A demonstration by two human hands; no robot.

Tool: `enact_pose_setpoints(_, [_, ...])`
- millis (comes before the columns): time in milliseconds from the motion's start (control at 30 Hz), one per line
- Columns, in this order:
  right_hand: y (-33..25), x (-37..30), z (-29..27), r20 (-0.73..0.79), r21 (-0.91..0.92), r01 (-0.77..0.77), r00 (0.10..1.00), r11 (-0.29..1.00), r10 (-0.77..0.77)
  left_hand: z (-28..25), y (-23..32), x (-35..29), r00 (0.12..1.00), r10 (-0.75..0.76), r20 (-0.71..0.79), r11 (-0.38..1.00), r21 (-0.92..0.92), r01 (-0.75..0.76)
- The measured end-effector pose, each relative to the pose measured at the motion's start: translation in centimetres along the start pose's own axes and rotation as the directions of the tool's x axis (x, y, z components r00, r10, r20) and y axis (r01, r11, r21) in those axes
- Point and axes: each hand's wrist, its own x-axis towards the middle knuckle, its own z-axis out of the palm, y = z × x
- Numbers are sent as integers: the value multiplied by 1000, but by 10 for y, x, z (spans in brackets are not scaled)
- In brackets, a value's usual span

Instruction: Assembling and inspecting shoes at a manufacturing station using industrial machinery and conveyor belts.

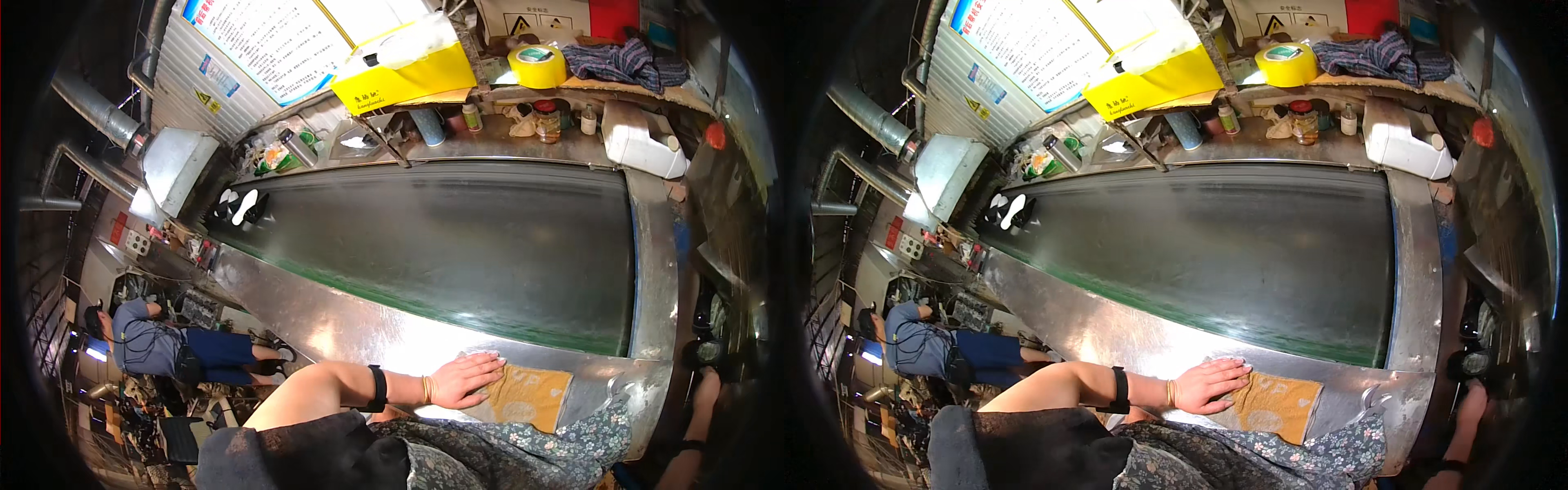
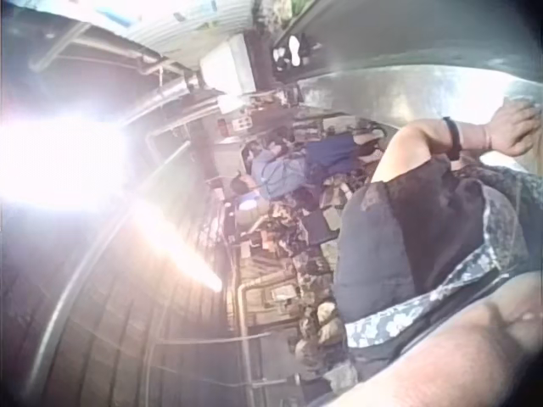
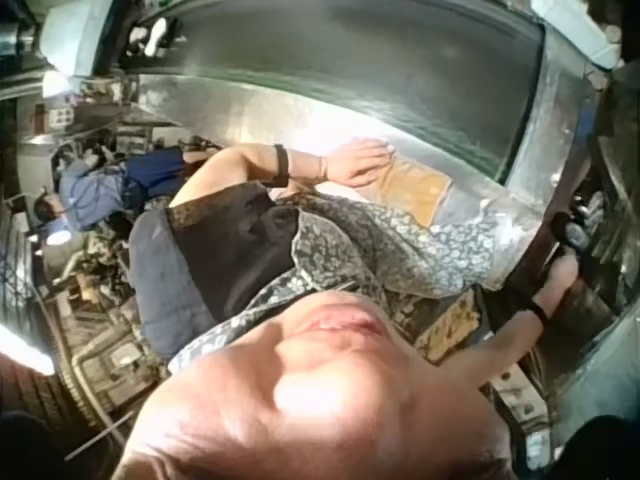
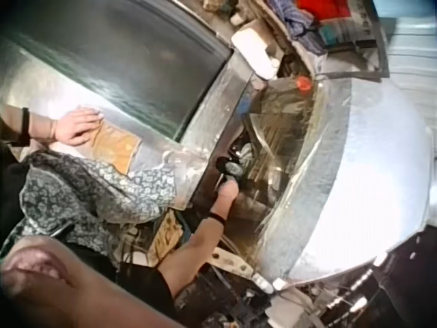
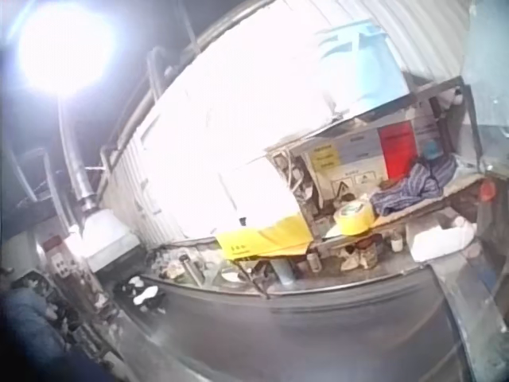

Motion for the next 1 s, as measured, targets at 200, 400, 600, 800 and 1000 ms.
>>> enact_pose_setpoints(200, [-203, -179, -38, -125, 303, -246, 948, 921, 294, -1, -11, 13, 998, -8, 60, 993, -116, 15])
enact_pose_setpoints(400, [-330, -426, 22, 109, 563, -657, 660, 502, 743, 6, -8, 10, 995, 104, 8, 992, 68, -104])
enact_pose_setpoints(600, [-368, -508, 81, -252, 159, -338, 895, 928, 369, 18, -6, 4, 991, 136, 20, 990, 26, -136])
enact_pose_setpoints(800, [-339, -501, 114, -127, 83, -295, 944, 952, 304, 19, -6, -2, 993, 119, -14, 993, -15, -119])
enact_pose_setpoints(1000, [-316, -486, 140, 97, -31, -324, 941, 946, 325, 19, -4, 0, 992, 111, -56, 994, -1, -111])
